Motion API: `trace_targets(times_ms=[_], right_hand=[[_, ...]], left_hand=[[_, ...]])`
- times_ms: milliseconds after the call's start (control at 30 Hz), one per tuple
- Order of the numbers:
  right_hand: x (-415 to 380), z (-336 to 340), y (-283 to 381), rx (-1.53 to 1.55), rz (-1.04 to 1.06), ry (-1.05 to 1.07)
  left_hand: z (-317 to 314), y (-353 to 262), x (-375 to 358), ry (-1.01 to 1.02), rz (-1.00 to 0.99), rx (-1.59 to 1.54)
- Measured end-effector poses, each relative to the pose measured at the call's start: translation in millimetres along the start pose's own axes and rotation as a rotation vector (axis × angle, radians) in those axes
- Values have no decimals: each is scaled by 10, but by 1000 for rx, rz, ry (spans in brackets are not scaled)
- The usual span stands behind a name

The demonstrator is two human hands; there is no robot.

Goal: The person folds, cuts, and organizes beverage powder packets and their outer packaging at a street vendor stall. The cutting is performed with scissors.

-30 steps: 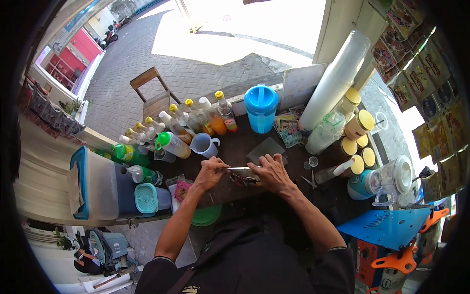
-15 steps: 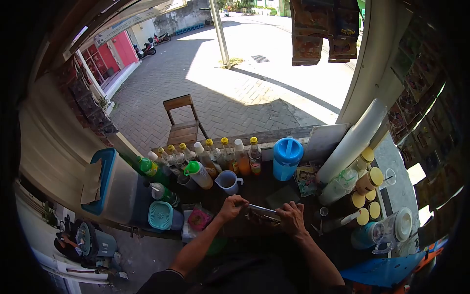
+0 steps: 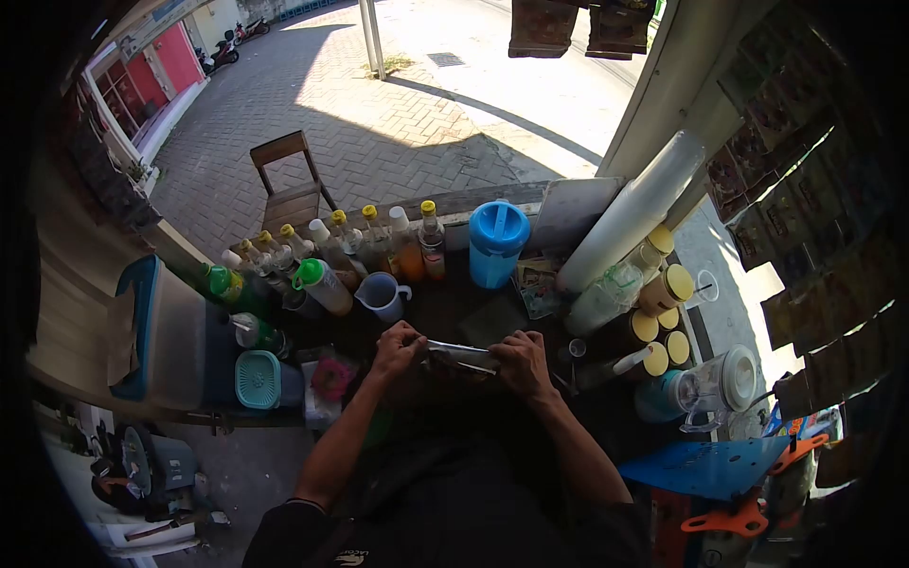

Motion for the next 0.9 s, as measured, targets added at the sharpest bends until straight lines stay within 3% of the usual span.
trace_targets(times_ms=[100,233,300,400,433,500,600,733,900], right_hand=[[-12,-15,35,-18,-2,19],[160,65,292,-80,-57,63],[284,12,471,-39,-8,19],[468,-273,551,47,-74,115],[498,-284,561,49,-66,96],[543,-502,516,-60,-85,307],[578,-415,560,-16,-22,228],[575,-452,563,-2,19,208],[560,-507,498,119,23,190]], left_hand=[[53,24,-9,-15,62,-81],[65,32,-9,-14,-10,-171],[131,-147,6,-45,-221,-197],[154,-198,17,-11,-356,-284],[177,-178,15,-16,-372,-271],[141,-209,10,43,-444,-81],[128,-406,-42,43,-527,243],[52,-560,-67,132,-625,423],[-10,-462,-2,117,-629,269]])
Point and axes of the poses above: each hand's wrist, its own x-axis towards the middle knuckle, its own z-axis out of the back of the hand, y = z × x, the point moved 9 cm from there along x, towards the middle knuckle, and after that the axes turned 3 degrees about z, right-handed, at the moved point
